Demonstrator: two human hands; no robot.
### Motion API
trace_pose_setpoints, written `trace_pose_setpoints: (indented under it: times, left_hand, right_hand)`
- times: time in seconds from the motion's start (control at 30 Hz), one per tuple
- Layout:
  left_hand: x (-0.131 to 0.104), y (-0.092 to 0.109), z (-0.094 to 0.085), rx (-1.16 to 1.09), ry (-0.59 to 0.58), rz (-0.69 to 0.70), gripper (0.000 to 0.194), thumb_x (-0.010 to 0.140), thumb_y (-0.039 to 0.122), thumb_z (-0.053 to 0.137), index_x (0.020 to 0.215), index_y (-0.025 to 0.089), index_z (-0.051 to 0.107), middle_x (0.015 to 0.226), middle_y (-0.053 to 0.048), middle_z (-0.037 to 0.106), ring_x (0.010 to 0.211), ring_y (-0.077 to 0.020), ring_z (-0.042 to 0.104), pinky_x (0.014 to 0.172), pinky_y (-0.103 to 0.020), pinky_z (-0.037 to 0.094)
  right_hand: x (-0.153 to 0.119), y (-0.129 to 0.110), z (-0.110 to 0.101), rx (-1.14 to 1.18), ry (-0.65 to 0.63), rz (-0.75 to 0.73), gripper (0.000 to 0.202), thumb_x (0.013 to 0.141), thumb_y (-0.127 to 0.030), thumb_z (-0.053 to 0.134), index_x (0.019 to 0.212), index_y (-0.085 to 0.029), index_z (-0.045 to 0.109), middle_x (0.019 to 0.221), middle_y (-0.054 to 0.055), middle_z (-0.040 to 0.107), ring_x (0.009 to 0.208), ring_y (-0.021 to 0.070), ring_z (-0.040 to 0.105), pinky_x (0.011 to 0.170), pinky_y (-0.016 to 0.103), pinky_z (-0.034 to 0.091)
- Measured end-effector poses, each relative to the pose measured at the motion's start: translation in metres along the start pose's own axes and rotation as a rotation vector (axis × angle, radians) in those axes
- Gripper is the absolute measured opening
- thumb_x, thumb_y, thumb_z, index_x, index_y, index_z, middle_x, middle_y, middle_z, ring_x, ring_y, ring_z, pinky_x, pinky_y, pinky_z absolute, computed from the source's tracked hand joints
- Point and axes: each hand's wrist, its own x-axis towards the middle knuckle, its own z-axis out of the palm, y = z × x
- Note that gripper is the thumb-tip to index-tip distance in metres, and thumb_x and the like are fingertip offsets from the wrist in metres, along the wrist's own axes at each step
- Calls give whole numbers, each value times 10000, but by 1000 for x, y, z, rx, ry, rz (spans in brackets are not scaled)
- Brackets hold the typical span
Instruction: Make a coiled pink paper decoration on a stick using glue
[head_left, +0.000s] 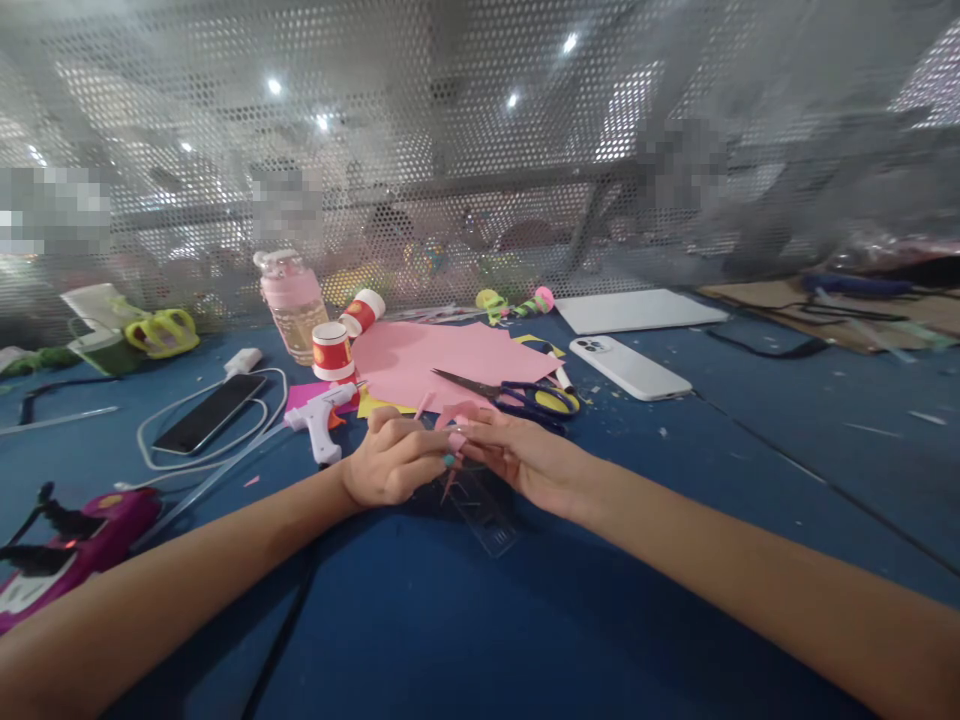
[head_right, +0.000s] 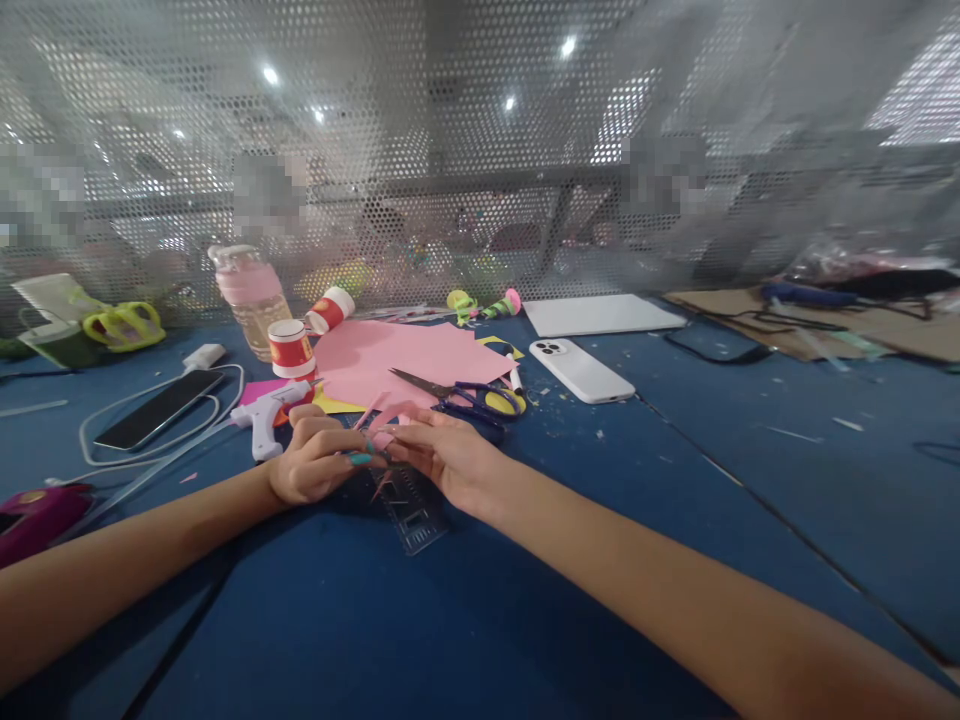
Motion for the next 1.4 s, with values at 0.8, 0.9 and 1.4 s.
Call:
trace_pose_setpoints:
  times: [0.8,0.9,1.4]
  left_hand:
    - [-6,-6,6,49,-284,-558,341,910,335,243,701,175,461,698,-47,474,681,-178,386,631,-340,332]
    - [-3,-7,6,-56,-375,-600,525,870,529,171,758,153,519,760,-77,518,734,-199,416,676,-370,350]
    - [-6,-9,13,-333,-194,-334,77,841,192,490,789,162,537,664,-30,604,658,-137,508,607,-276,441]
  right_hand:
    - [4,-10,-3,117,45,-169,169,681,2,610,734,-159,622,674,-34,667,590,53,627,573,100,536]
    - [3,-10,-4,97,24,-234,224,660,-24,641,821,-180,629,727,-36,681,648,75,644,599,134,547]
    - [-1,-4,-2,-19,-5,-351,388,575,-79,712,934,-178,603,1104,31,621,748,98,646,635,172,554]
